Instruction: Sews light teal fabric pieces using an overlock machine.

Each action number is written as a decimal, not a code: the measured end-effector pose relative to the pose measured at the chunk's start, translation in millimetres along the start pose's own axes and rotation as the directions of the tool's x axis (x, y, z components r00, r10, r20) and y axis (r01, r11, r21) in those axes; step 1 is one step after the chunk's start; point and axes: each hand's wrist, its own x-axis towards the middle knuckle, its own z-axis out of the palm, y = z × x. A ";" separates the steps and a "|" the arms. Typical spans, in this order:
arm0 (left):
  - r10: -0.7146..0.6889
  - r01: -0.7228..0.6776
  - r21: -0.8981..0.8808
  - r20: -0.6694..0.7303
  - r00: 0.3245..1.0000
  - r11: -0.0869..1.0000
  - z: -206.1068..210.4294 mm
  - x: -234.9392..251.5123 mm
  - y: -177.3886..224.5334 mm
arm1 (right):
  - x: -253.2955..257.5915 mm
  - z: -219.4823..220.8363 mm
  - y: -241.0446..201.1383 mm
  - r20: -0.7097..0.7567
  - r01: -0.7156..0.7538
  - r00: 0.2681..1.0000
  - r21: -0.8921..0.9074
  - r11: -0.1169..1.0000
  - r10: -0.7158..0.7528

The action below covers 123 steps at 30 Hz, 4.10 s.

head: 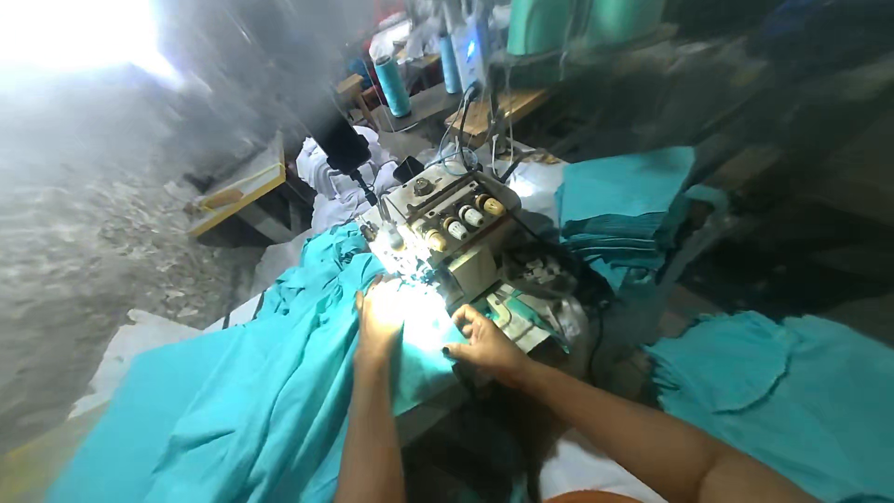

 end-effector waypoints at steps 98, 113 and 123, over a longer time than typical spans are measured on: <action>-0.492 0.074 0.750 0.354 0.795 0.658 -136.1 -18.1 32.5 | 13.8 63.1 -69.9 0.743 0.579 0.642 -0.304 0.756 -0.192; -0.119 -0.064 0.433 0.382 0.916 0.899 -18.3 -1.2 30.6 | -8.1 -10.0 -2.8 0.469 0.682 0.711 -0.641 0.352 -0.524; -0.018 -0.007 -0.335 -0.071 0.997 0.942 -66.7 6.4 -33.6 | 9.3 -25.1 54.3 0.029 0.592 0.563 -0.712 0.378 -0.826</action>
